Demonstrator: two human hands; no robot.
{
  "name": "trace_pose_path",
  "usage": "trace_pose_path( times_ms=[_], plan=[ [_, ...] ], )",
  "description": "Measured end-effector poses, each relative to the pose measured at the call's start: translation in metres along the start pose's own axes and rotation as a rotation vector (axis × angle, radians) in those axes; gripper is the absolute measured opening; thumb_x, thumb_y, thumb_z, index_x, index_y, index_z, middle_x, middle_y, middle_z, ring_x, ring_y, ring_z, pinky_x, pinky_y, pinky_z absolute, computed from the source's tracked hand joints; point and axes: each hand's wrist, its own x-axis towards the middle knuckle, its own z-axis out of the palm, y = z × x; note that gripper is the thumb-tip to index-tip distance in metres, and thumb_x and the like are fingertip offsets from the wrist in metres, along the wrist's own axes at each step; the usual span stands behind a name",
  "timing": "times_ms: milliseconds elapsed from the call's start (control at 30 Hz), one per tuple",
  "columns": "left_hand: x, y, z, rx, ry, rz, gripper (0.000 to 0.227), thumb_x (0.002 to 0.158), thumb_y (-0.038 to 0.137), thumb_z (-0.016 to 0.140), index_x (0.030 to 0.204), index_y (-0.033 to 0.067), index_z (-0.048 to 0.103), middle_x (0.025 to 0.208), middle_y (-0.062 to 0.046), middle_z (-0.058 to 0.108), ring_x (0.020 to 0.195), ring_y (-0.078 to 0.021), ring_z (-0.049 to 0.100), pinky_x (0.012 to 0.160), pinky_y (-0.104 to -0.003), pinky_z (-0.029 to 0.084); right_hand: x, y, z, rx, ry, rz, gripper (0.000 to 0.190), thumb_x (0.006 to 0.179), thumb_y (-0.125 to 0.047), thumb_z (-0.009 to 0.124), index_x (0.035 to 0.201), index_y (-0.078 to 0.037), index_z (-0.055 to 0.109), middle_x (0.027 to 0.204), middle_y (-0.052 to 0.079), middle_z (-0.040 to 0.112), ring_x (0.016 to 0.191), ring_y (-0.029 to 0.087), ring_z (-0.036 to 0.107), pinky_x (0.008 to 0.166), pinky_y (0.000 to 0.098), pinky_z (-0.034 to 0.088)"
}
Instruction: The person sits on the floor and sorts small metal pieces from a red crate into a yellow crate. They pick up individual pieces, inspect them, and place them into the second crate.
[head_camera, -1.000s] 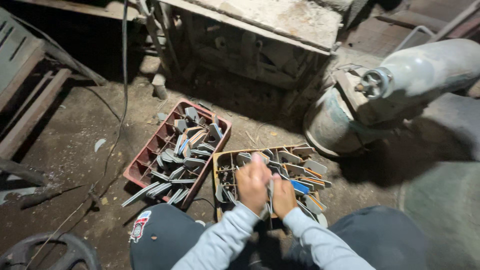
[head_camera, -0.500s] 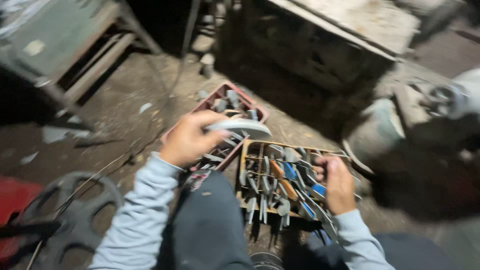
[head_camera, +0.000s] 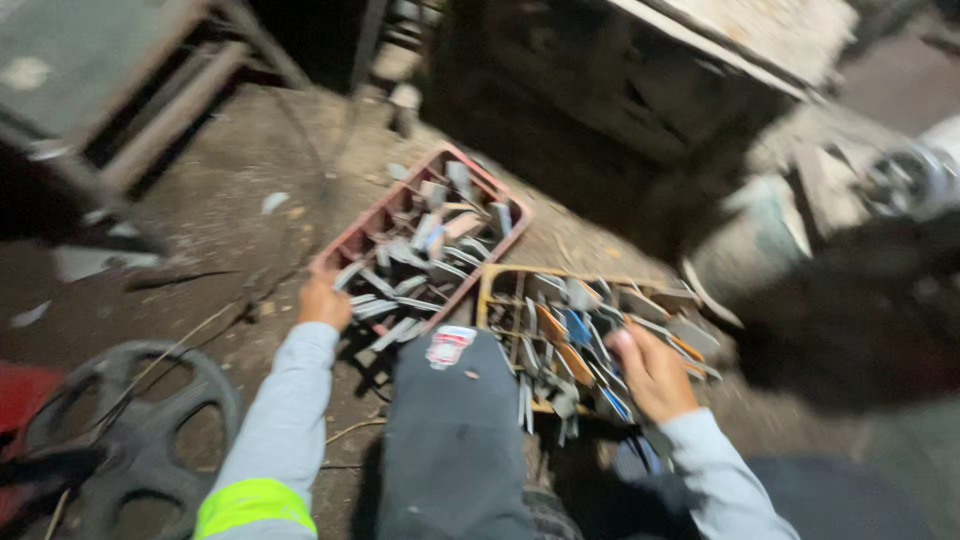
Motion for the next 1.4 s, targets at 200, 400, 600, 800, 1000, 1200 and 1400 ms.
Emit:
trace_pose_path(
  times_ms=[200, 400, 600, 800, 1000, 1200, 1400],
  plan=[
    [-0.007, 0.018, 0.010, -0.393, 0.124, -0.170, 0.058, 0.077, 0.008, 0.057, 0.135, 0.0108, 0.060, 0.103, -0.023, 0.070, 0.094, -0.0422, 0.069, 0.086, -0.052, 0.053, 0.007, 0.012, 0.006, -0.154, 0.034, -0.047, 0.025, 0.097, -0.027, 0.060, 0.098, -0.004, 0.068, 0.089, 0.019, 0.071, 0.084, 0.038, 0.069, 0.074, 0.0447, 0.053],
    [-0.044, 0.035, -0.008, 0.369, 0.092, 0.209, 0.037, 0.092, 0.034, 0.059, 0.117, 0.0073, 0.069, 0.107, -0.020, 0.073, 0.100, -0.0430, 0.068, 0.083, -0.060, 0.049, 0.005, 0.027, 0.023, -0.268, -0.142, -0.018, 0.024, 0.095, -0.026, 0.062, 0.096, -0.002, 0.066, 0.092, 0.022, 0.070, 0.089, 0.044, 0.066, 0.078, 0.0504, 0.052],
    [0.018, 0.022, -0.010, 0.265, -0.316, -0.474, 0.043, 0.099, 0.038, 0.049, 0.122, 0.0077, 0.068, 0.121, -0.022, 0.067, 0.113, -0.0452, 0.061, 0.095, -0.058, 0.043, -0.002, 0.041, 0.036, -0.323, -0.316, 0.002, 0.027, 0.092, -0.029, 0.063, 0.100, -0.003, 0.066, 0.090, 0.024, 0.071, 0.088, 0.045, 0.067, 0.079, 0.0530, 0.052],
    [0.019, 0.019, 0.004, 0.051, -0.174, -0.646, 0.050, 0.101, 0.042, 0.041, 0.129, 0.0080, 0.065, 0.133, -0.024, 0.060, 0.125, -0.0462, 0.053, 0.107, -0.057, 0.036, 0.004, 0.030, 0.028, -0.332, -0.353, 0.068, 0.030, 0.095, -0.034, 0.063, 0.105, -0.005, 0.065, 0.094, 0.024, 0.072, 0.092, 0.045, 0.067, 0.080, 0.0530, 0.053],
    [0.047, 0.027, 0.005, 0.037, -0.210, -0.588, 0.057, 0.104, 0.046, 0.033, 0.136, 0.0083, 0.063, 0.146, -0.025, 0.054, 0.138, -0.0472, 0.046, 0.118, -0.055, 0.029, -0.001, 0.024, 0.026, -0.333, -0.373, 0.081, 0.030, 0.094, -0.034, 0.062, 0.105, -0.006, 0.066, 0.097, 0.023, 0.073, 0.094, 0.044, 0.068, 0.082, 0.0515, 0.053],
    [0.062, 0.041, 0.021, 0.027, -0.286, -0.339, 0.058, 0.098, 0.055, 0.054, 0.125, 0.0070, 0.072, 0.133, -0.024, 0.067, 0.130, -0.0421, 0.060, 0.115, -0.047, 0.044, 0.003, 0.030, 0.027, -0.351, -0.341, 0.037, 0.030, 0.095, -0.034, 0.062, 0.103, -0.005, 0.065, 0.094, 0.024, 0.071, 0.093, 0.045, 0.066, 0.080, 0.0536, 0.052],
    [0.068, 0.100, 0.003, 0.452, -0.736, -0.070, 0.061, 0.092, 0.055, 0.065, 0.128, 0.0051, 0.067, 0.133, -0.026, 0.064, 0.126, -0.0430, 0.060, 0.108, -0.049, 0.046, 0.002, 0.034, 0.026, -0.356, -0.329, -0.021, 0.026, 0.093, -0.029, 0.064, 0.100, -0.004, 0.065, 0.092, 0.022, 0.070, 0.091, 0.044, 0.066, 0.080, 0.0526, 0.051]
  ],
)
